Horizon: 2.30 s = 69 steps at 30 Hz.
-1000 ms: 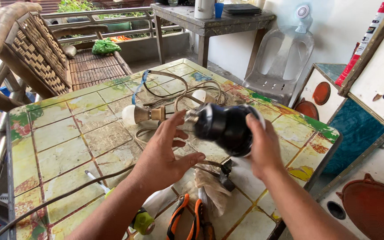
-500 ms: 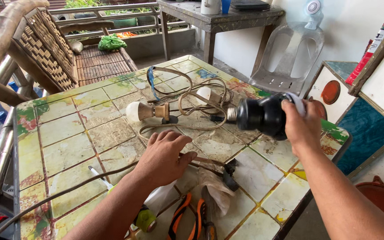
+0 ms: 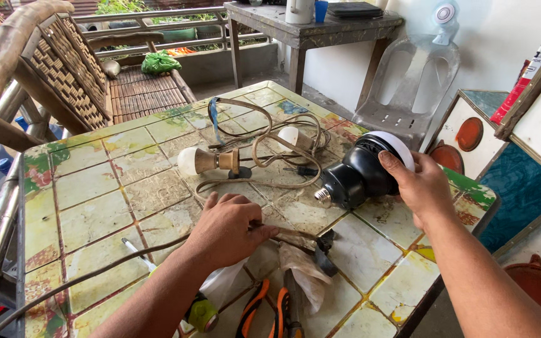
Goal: The person removes a light bulb from a ceiling fixture, then moves to an outdoor area to assemble a portable light fixture. They screw a bulb into a socket, attach a cord, and fit a plastic cover onto a black housing.
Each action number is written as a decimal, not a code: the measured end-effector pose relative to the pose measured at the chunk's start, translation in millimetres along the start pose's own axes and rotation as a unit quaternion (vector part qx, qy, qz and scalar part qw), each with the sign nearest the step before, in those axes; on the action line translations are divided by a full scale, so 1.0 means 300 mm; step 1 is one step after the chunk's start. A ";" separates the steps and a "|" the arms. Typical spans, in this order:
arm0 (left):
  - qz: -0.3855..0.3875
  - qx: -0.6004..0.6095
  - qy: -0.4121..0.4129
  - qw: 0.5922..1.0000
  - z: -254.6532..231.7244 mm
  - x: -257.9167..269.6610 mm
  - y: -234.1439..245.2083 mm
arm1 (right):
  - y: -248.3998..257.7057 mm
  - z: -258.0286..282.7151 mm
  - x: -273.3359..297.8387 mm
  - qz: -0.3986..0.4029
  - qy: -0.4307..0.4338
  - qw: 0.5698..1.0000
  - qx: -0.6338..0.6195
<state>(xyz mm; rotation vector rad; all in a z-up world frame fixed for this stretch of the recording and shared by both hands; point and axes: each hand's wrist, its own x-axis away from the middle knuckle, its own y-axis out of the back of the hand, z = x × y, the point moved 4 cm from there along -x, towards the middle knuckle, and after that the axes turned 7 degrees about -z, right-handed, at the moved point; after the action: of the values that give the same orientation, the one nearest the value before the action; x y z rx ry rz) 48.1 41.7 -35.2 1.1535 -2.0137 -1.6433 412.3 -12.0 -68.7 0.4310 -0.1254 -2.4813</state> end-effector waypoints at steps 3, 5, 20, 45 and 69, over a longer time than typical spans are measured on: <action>0.009 -0.022 0.033 0.999 -0.005 0.004 0.008 | -0.017 -0.020 -0.033 0.041 0.020 0.995 -0.087; 0.009 -0.023 0.049 0.999 -0.008 0.008 0.019 | -0.034 -0.007 -0.053 0.077 0.026 0.985 -0.153; 0.032 -0.032 0.065 0.997 -0.007 0.006 0.003 | -0.152 0.109 0.175 0.007 0.097 0.982 0.159; -0.105 0.033 0.096 0.989 0.058 -0.012 -0.019 | -0.050 0.099 0.081 0.092 0.310 0.923 0.211; -0.221 0.071 0.141 0.962 0.169 -0.044 0.008 | -0.029 0.068 0.066 0.075 0.304 0.934 0.172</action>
<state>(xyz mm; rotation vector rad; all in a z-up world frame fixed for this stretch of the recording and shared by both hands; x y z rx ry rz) 21.6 86.0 -44.9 1.8838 -1.8003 -1.4198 385.5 -16.8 -56.7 1.2642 -0.3244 -2.0672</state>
